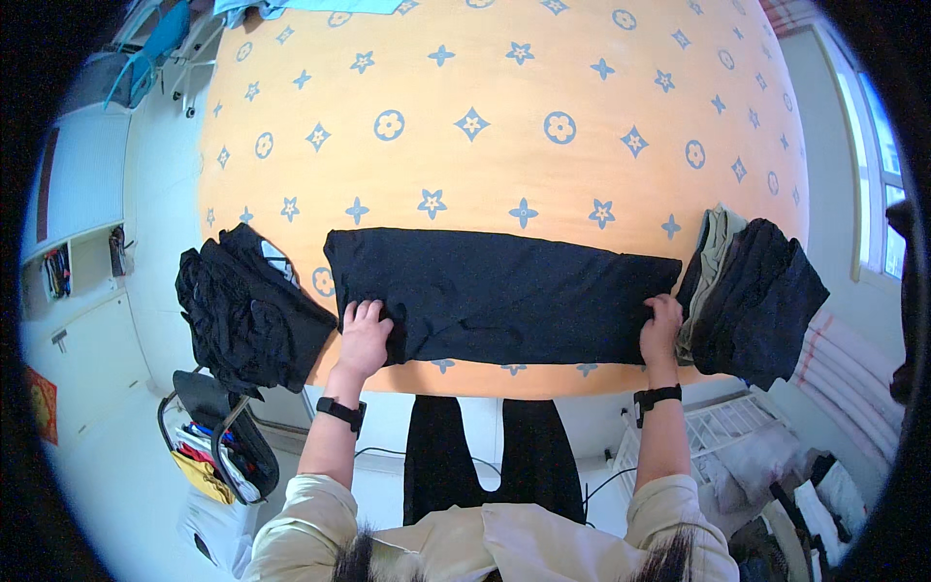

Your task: The person folds several garments on a bed, including a beige long-sleeve shirt, blue shorts, a green and white t-shirt, and multiple black shirts. Each item is laid flat, folded neatly, and stacked on the bed.

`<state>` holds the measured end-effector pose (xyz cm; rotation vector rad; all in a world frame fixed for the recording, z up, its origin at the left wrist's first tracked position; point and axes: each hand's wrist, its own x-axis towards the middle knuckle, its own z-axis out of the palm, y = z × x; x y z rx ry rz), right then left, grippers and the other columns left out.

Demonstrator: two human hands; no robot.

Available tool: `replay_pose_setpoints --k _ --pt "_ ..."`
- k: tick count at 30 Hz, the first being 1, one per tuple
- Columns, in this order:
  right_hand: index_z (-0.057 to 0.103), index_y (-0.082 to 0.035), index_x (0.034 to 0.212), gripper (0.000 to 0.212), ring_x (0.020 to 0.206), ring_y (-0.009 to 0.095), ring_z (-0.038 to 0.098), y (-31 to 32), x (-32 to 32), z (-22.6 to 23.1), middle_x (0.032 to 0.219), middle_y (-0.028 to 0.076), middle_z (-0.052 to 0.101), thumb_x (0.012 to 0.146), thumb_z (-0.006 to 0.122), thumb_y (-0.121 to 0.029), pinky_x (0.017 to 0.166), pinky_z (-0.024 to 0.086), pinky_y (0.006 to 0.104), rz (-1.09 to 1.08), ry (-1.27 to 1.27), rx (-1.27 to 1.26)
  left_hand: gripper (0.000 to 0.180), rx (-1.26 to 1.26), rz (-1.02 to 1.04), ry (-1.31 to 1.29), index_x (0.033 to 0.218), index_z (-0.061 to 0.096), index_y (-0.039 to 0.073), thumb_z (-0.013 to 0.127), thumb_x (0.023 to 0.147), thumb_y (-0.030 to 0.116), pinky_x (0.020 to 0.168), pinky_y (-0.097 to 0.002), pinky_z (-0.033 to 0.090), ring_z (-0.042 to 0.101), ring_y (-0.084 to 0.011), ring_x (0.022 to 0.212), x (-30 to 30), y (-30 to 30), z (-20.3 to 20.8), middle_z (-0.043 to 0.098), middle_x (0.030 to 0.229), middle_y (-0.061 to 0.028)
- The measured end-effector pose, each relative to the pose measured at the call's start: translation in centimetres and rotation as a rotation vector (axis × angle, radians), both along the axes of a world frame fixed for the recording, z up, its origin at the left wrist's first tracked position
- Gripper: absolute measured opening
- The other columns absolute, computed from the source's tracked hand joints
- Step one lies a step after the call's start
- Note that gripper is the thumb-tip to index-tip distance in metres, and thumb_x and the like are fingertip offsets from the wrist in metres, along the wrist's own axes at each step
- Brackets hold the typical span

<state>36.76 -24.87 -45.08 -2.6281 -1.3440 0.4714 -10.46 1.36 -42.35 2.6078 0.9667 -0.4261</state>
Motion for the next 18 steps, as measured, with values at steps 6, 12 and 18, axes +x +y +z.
replay_pose_setpoints --k 6,12,18 --pt "0.044 0.008 0.131 0.052 0.117 0.041 0.050 1.5 1.7 -3.2 0.124 0.026 0.054 0.100 0.051 -0.033 0.099 0.041 0.0475 -0.575 0.051 -0.036 0.040 0.286 0.360 -0.375 0.125 0.051 0.005 0.064 0.088 0.015 0.101 -0.0460 0.037 0.049 -0.0334 0.121 2.4 4.7 -0.9 0.053 0.129 -0.0162" --pt "0.044 0.003 0.111 0.038 0.098 0.049 0.057 1.8 2.0 -2.2 0.104 0.032 0.060 0.101 0.048 -0.033 0.083 0.045 0.0520 -0.549 0.081 0.033 0.030 0.205 0.366 0.036 0.114 0.057 0.009 0.061 0.091 0.027 0.100 -0.0487 0.037 0.054 -0.0323 0.110 3.0 11.8 -4.1 0.060 0.112 -0.0132" --pt "0.041 0.003 0.108 0.032 0.093 0.050 0.057 2.6 1.5 -3.5 0.099 0.035 0.059 0.103 0.045 -0.028 0.081 0.043 0.0532 -0.595 -0.042 -0.017 0.021 0.287 0.430 -0.035 0.107 0.059 0.010 0.061 0.091 0.023 0.096 -0.0485 0.038 0.055 -0.0329 0.106 0.5 12.6 -5.8 0.060 0.102 -0.0135"
